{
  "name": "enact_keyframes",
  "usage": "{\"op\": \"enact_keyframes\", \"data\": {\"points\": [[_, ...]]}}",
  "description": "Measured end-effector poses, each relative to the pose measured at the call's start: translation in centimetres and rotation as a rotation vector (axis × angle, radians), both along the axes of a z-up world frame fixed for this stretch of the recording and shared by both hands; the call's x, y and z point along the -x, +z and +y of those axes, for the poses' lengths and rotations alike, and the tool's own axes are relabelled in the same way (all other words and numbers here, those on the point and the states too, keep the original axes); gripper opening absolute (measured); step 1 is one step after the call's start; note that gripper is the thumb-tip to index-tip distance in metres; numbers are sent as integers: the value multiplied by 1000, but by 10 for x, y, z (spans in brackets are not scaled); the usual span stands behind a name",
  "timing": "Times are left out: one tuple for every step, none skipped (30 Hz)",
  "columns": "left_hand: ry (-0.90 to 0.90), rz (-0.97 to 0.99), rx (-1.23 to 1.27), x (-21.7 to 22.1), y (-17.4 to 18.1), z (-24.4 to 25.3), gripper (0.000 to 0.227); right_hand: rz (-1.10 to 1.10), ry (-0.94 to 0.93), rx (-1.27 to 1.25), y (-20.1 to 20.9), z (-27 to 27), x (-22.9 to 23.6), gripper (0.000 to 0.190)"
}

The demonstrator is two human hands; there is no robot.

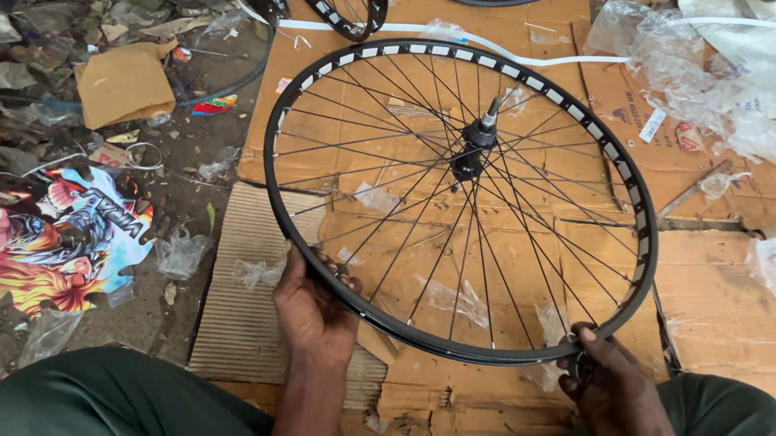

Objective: The person is assembling a bicycle wheel by inserting spokes and tightening the nipples. They work methodically around the rim, ensuring each spoke is properly seated and tensioned. The person also applies white tape to the rim.

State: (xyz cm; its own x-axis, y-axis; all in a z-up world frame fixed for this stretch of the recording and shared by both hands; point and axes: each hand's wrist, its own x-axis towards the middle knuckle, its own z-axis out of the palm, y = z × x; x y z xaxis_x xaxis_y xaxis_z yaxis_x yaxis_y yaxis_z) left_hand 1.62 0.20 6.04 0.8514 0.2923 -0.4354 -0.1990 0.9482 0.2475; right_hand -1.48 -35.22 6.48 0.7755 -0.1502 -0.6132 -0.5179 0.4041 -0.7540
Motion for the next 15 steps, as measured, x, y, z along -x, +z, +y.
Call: {"op": "enact_keyframes", "data": {"points": [[-7,-44,25,2,2,-2,30,-3,-4,-28,-1,-2,-1,32],[11,-67,21,4,2,-5,28,-6,-8,-55,-1,-4,0,29],[30,-90,18,6,2,-10,27,-16,-18,-56,-1,-5,0,27],[49,-114,14,8,1,-12,26,-25,-27,-56,-1,-5,0,25],[48,-94,-12,8,-2,-12,26,-35,-34,-59,0,-5,1,23],[47,-73,-39,8,-5,-11,26,-38,-31,-52,3,-5,1,23],[47,-55,-70,5,-7,-9,27,-44,-27,-49,6,-5,0,23],[51,-25,-73,4,-10,-6,29,-50,-23,-45,8,-4,0,23],[50,8,-72,3,-13,-6,32,-51,0,-51,9,-3,1,22],[49,40,-72,4,-15,-6,34,-52,22,-57,10,-2,1,21],[40,53,-76,6,-16,-5,34,-54,47,-62,11,-2,1,20],[31,67,-80,8,-15,-5,34,-70,42,-58,13,-3,2,19],[23,76,-89,9,-13,-3,34,-90,38,-58,13,-3,3,18],[29,124,-171,9,-9,-4,34,-109,35,-58,13,-4,4,17],[35,175,-249,10,-5,-8,36,-111,32,-65,11,-7,5,15]]}}
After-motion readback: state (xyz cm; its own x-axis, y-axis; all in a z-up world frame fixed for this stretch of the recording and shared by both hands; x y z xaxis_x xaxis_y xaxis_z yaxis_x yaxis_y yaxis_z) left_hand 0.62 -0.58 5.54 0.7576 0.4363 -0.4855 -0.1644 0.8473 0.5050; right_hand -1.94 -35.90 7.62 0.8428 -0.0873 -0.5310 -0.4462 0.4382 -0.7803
